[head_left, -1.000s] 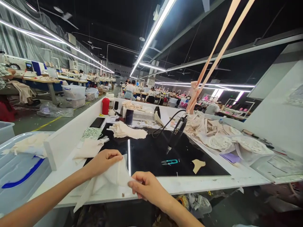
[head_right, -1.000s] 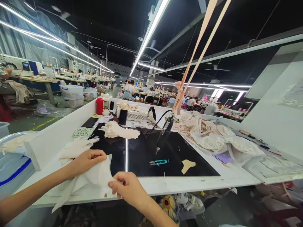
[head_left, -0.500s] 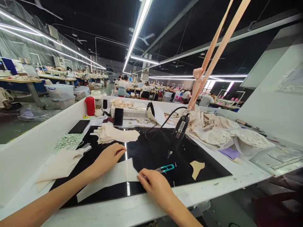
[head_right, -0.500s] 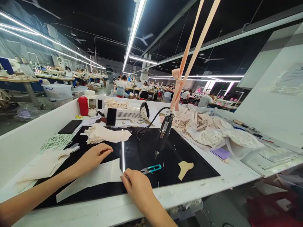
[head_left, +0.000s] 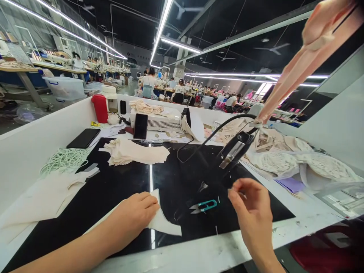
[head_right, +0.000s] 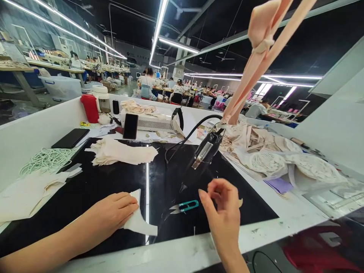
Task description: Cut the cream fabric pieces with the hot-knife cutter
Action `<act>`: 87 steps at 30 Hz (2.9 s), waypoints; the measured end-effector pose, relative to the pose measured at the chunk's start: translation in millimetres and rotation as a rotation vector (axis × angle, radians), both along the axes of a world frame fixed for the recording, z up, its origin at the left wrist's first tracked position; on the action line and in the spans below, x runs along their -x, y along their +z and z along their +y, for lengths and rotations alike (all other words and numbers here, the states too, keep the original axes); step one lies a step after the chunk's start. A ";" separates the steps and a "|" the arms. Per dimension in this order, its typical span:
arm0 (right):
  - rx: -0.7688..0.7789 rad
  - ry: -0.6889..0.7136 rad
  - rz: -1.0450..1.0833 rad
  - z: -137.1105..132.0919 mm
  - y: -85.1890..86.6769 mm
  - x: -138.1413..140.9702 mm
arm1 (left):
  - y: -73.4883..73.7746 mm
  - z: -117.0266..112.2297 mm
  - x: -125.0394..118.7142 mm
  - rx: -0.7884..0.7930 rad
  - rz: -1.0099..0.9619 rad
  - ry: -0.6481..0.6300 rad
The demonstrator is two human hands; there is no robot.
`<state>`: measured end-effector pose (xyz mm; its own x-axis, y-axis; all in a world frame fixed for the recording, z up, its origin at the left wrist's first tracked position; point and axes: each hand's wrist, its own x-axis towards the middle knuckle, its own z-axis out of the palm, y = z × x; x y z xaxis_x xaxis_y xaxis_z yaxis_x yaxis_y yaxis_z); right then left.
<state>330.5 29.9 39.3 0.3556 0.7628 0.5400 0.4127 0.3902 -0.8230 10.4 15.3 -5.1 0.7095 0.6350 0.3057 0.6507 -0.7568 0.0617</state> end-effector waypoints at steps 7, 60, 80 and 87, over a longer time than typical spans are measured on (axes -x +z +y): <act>-0.041 0.441 0.183 51.2 30.8 35.9 | -3.3 2.1 -5.5 -0.185 0.017 0.002; -0.123 0.724 0.534 66.9 15.7 158.9 | -32.2 -21.5 -19.5 -0.234 -0.213 0.179; -0.137 0.733 0.555 67.1 14.5 160.1 | -31.3 -21.1 -23.2 -0.244 -0.155 0.248; -0.126 0.710 0.547 67.3 16.3 160.2 | -31.2 -21.2 -21.5 -0.282 -0.151 0.233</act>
<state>170.3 97.3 55.7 0.0555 0.8476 0.5278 -0.3961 0.5039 -0.7676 31.9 -5.9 -36.4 0.4900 0.6497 0.5812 0.8065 -0.5909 -0.0193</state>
